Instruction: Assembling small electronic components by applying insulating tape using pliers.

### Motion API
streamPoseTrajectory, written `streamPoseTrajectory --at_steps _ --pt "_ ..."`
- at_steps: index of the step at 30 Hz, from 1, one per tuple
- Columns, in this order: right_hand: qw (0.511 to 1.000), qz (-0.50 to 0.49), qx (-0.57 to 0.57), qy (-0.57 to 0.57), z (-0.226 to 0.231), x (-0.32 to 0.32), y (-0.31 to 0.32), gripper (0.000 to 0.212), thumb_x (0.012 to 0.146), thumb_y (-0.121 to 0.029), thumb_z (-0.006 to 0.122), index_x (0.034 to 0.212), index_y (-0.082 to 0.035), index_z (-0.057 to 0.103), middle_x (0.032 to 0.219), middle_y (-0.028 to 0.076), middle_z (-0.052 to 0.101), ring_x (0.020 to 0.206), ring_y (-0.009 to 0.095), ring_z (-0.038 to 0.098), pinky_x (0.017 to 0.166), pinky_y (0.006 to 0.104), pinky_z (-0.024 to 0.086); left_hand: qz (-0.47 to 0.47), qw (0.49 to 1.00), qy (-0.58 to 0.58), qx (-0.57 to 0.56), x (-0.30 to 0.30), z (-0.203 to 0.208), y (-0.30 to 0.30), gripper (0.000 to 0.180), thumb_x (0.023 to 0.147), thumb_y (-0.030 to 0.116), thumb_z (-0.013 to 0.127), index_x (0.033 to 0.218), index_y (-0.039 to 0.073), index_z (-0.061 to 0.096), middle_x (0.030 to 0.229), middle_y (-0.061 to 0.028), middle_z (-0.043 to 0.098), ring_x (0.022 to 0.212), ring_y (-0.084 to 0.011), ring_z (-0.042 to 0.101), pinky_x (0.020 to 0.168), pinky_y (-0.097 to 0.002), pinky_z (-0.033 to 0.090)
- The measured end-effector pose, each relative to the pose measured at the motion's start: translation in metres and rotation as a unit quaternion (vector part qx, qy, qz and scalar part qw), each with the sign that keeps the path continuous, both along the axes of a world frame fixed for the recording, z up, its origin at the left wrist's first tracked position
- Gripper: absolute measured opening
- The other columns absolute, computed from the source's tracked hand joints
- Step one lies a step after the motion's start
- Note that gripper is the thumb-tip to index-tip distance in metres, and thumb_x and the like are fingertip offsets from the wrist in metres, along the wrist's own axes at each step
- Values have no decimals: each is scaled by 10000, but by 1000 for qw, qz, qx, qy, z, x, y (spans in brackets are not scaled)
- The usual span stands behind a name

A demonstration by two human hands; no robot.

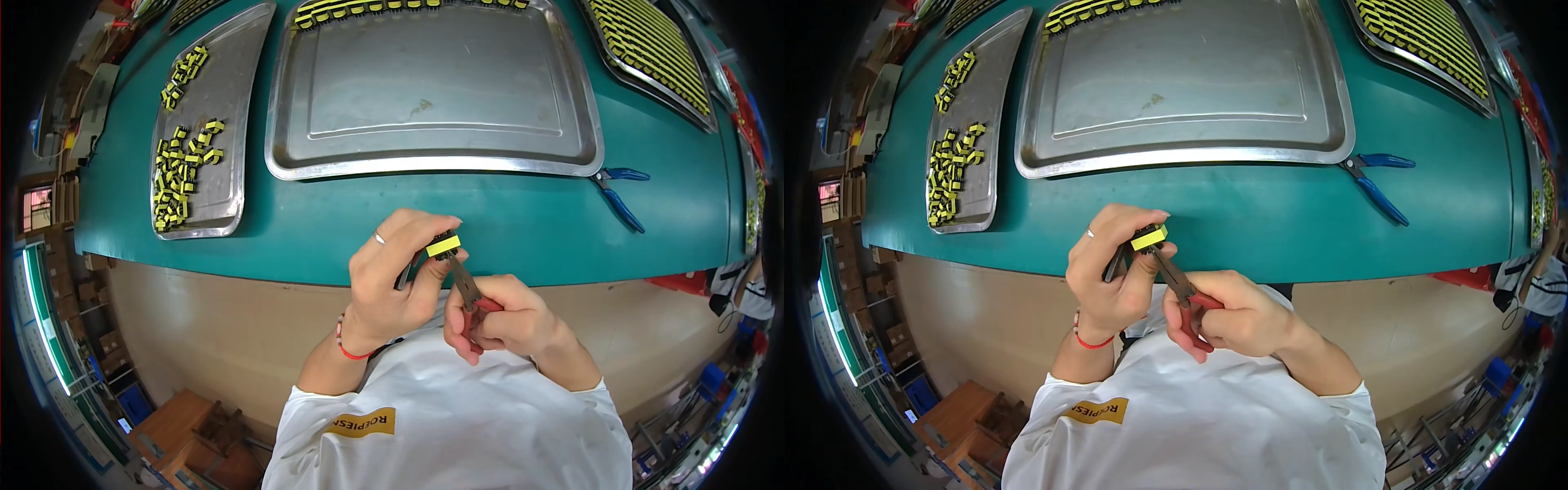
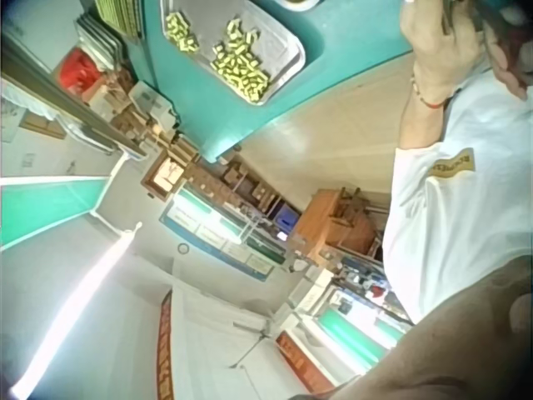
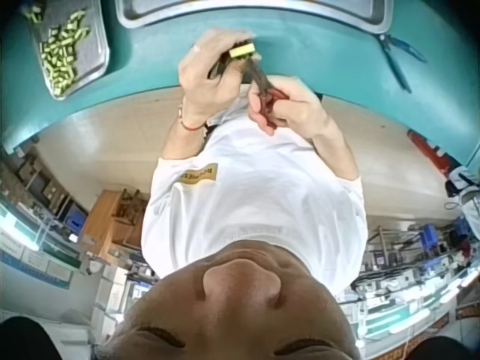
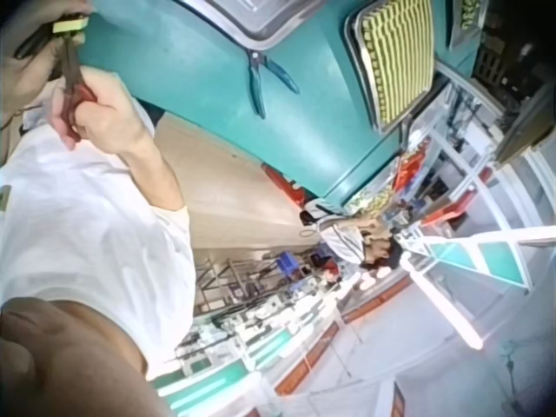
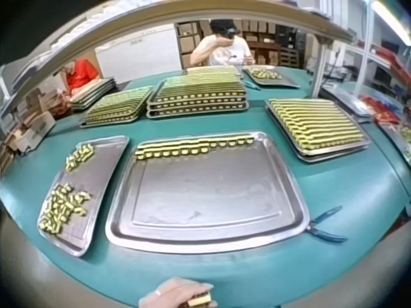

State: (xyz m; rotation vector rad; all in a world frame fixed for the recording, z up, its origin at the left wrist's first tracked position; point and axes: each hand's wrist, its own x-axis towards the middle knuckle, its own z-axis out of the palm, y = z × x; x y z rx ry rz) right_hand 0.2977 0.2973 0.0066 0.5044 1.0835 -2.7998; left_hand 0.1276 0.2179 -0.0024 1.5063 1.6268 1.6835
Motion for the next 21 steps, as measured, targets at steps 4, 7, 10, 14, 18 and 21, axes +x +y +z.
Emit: streamPoseTrajectory --at_steps 4,7,10,14,18,21 --pt "999 -9 -26 -26 19 -3 -2 358 680 81 386 995 70 555 891 193 632 750 282 683 510 323 546 46 998 -8 -51 2 2 -3 242 772 -95 704 1007 -53 672 829 -110 638 685 -146 571 579 -229 438" --pt "997 53 -56 6 17 -2 2 386 677 77 374 1023 85 546 919 204 628 807 306 688 587 365 609 60 996 -18 -63 3 4 -4 257 756 -73 744 1002 -45 676 807 -95 639 681 -146 549 585 -235 405" --pt "998 44 -54 7 16 -2 1 394 674 80 371 1030 90 539 913 203 627 803 313 687 588 374 616 60 997 -6 -54 4 7 -3 279 736 -82 748 1003 -44 675 799 -96 638 677 -144 549 579 -233 404" --pt "998 11 -60 -12 13 -4 0 374 678 78 374 1010 74 546 885 205 628 745 291 678 500 327 559 53 998 -9 -27 6 0 -2 294 720 -108 726 1003 -49 673 812 -104 647 689 -151 565 579 -237 422" --pt "999 34 -15 -9 4 1 4 336 678 89 379 975 27 524 757 123 604 634 192 618 486 278 463 53 998 -30 -18 10 -1 -2 318 705 -150 677 1009 -57 671 831 -123 660 696 -168 589 590 -255 459" --pt "999 23 -29 3 -2 1 2 324 679 101 376 951 27 537 767 158 616 625 199 618 475 274 438 43 999 -32 -6 9 -1 -1 296 719 -129 690 1005 -57 672 831 -130 656 695 -162 586 584 -256 456"
